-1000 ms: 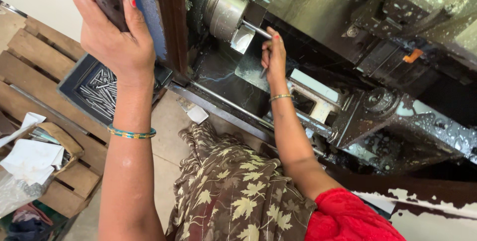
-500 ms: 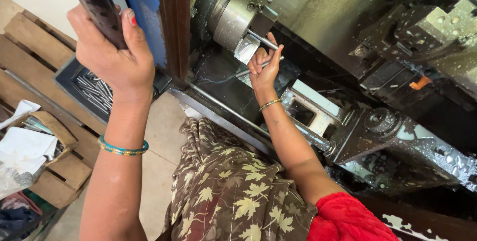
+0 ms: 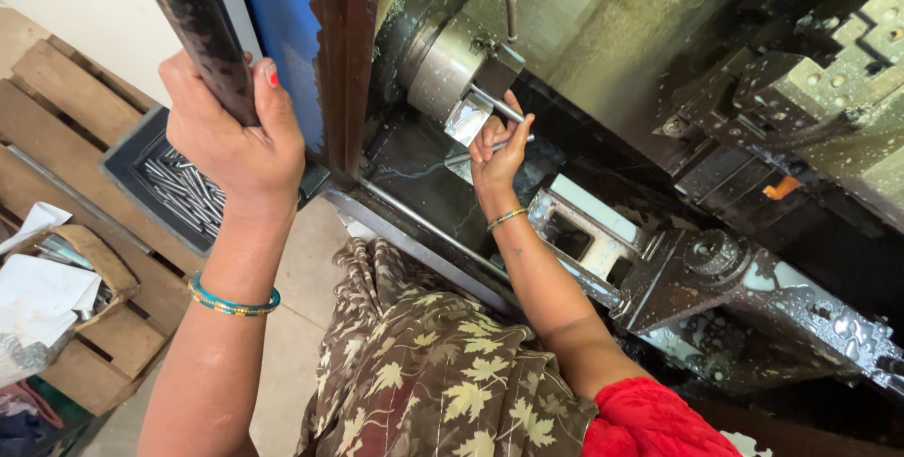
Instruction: The person opens the door of a CNC lathe, inserts a metal rod into the chuck, and closes the door. They then wipe the door with a cloth and repeat the insertion process. The person handles metal rods and a cloth while operating the machine.
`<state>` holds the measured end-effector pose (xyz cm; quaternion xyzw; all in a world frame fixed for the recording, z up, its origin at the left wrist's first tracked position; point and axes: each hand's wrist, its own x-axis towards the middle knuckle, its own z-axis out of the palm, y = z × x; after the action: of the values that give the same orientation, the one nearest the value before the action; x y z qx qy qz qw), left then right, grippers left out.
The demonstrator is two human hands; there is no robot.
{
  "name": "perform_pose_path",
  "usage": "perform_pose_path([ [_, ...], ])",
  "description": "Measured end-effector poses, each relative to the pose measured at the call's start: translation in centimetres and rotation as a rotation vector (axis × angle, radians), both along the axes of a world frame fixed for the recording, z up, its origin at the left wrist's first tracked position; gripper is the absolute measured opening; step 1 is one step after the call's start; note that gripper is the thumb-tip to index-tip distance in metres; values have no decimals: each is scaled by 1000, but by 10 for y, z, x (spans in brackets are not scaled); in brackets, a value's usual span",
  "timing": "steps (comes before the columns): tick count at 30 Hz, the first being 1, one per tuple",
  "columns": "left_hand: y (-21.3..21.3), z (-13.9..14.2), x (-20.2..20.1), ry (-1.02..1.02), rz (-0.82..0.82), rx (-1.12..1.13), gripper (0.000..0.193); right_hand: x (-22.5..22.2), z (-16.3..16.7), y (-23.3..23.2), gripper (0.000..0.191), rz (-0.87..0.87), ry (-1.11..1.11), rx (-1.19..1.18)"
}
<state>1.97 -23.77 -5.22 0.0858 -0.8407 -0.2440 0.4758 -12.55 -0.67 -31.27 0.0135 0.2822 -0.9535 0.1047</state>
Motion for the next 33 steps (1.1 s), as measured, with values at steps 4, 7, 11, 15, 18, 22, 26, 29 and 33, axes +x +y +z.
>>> perform_pose_path([
  [4, -2, -2, 0, 11, -14, 27, 24, 1, 2, -1, 64, 7, 11, -11],
  [7, -2, 0, 1, 8, -47, 65, 25, 3, 12, 9, 60, 47, -12, 24],
  [11, -2, 9, 0, 25, -52, 59, 26, 5, 37, 31, 51, -8, 2, 560],
  [15, -2, 14, 2, 38, -72, 70, 28, 14, 56, 35, 34, -303, 327, 1351],
  [18, -4, 15, 0, 70, -107, 77, 29, 17, 65, 27, 23, -482, 455, 1580],
  [22, -9, 17, -1, 76, -209, 163, 30, 26, 83, 19, 24, -504, 442, 1605],
  [26, -15, 13, -1, 93, -238, 130, 31, 47, 107, 24, 37, -374, 272, 1741],
  [29, -19, -1, -6, 41, -206, 165, 38, 84, 123, 37, 44, -367, 182, 1763],
  [33, -19, -29, -6, 31, -258, 368, 61, 164, 141, 76, 45, -431, 128, 1787],
])
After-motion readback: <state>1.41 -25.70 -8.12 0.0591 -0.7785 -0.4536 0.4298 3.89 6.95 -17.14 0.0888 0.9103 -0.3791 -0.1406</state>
